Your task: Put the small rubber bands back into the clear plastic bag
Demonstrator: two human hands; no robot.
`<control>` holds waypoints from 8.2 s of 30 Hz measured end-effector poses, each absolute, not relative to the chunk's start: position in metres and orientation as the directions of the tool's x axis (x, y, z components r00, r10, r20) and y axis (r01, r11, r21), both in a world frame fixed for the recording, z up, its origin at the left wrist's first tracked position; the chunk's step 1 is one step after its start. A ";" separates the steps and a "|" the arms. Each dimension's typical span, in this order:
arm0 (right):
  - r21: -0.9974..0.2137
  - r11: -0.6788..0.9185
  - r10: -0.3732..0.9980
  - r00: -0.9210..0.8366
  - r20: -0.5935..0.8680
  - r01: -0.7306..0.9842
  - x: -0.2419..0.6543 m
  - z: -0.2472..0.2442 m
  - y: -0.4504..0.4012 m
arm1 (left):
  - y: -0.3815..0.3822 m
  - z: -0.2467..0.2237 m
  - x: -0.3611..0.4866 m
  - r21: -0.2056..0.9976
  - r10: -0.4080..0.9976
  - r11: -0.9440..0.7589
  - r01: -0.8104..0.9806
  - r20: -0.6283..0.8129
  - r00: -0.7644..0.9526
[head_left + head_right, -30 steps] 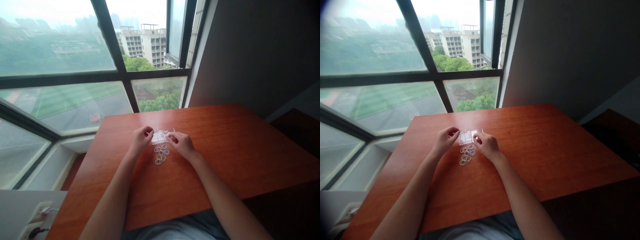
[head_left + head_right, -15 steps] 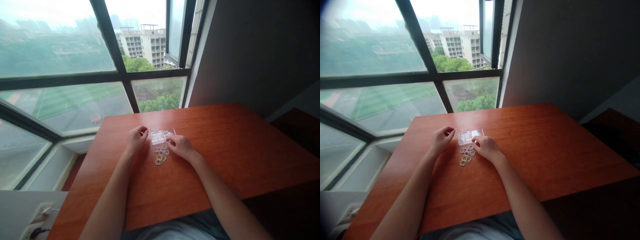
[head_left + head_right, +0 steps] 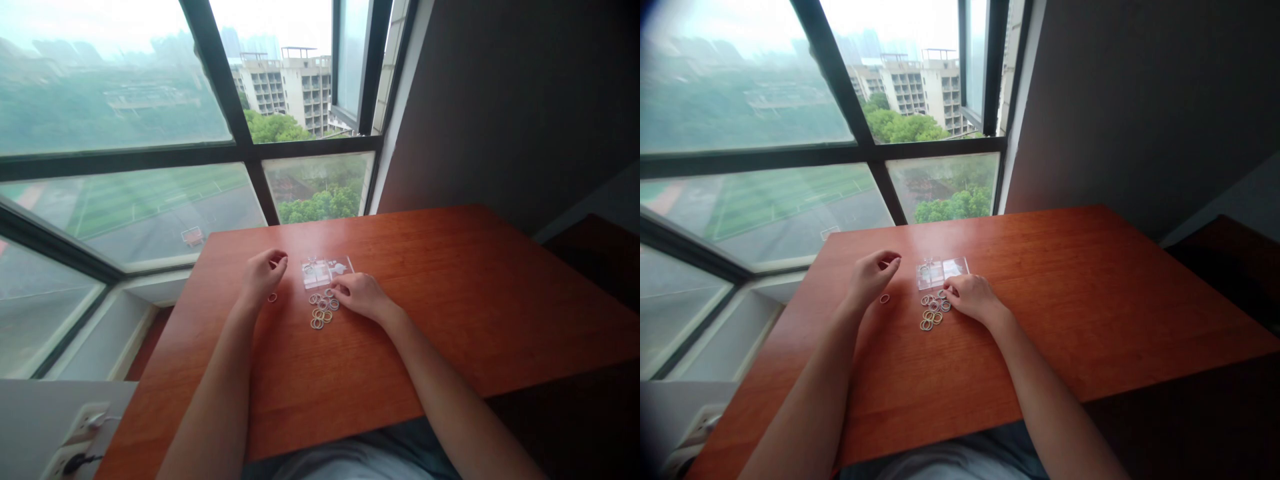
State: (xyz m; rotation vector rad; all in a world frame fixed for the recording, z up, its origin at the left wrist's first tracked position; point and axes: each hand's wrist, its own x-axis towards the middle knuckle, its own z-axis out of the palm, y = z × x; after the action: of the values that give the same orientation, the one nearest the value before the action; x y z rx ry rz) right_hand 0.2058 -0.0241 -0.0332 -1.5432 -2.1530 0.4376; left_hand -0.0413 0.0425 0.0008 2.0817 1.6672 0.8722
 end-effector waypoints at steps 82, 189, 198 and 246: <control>-0.700 0.359 0.919 -0.104 0.379 0.618 0.203 -0.032 -0.023 | 0.018 0.005 0.001 0.634 0.777 -0.595 0.495 0.296 0.555; -0.602 0.435 0.859 -0.107 0.501 0.670 0.202 -0.025 -0.028 | 0.026 -0.003 -0.001 0.790 0.909 -0.415 0.452 0.342 0.236; -0.555 0.394 0.887 -0.145 0.438 0.732 0.203 -0.026 -0.027 | 0.039 -0.021 -0.012 0.697 0.928 -0.368 0.616 0.311 0.204; -0.802 0.336 0.932 -0.053 0.358 0.494 0.207 -0.023 -0.024 | 0.015 0.004 0.011 0.798 0.879 -0.443 0.410 0.295 0.375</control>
State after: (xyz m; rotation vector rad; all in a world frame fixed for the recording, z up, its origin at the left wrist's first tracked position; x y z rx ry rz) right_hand 0.2066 -0.0242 -0.0232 -1.2911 -1.6907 0.6050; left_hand 0.0109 0.0147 0.0043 2.0129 1.1067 0.9678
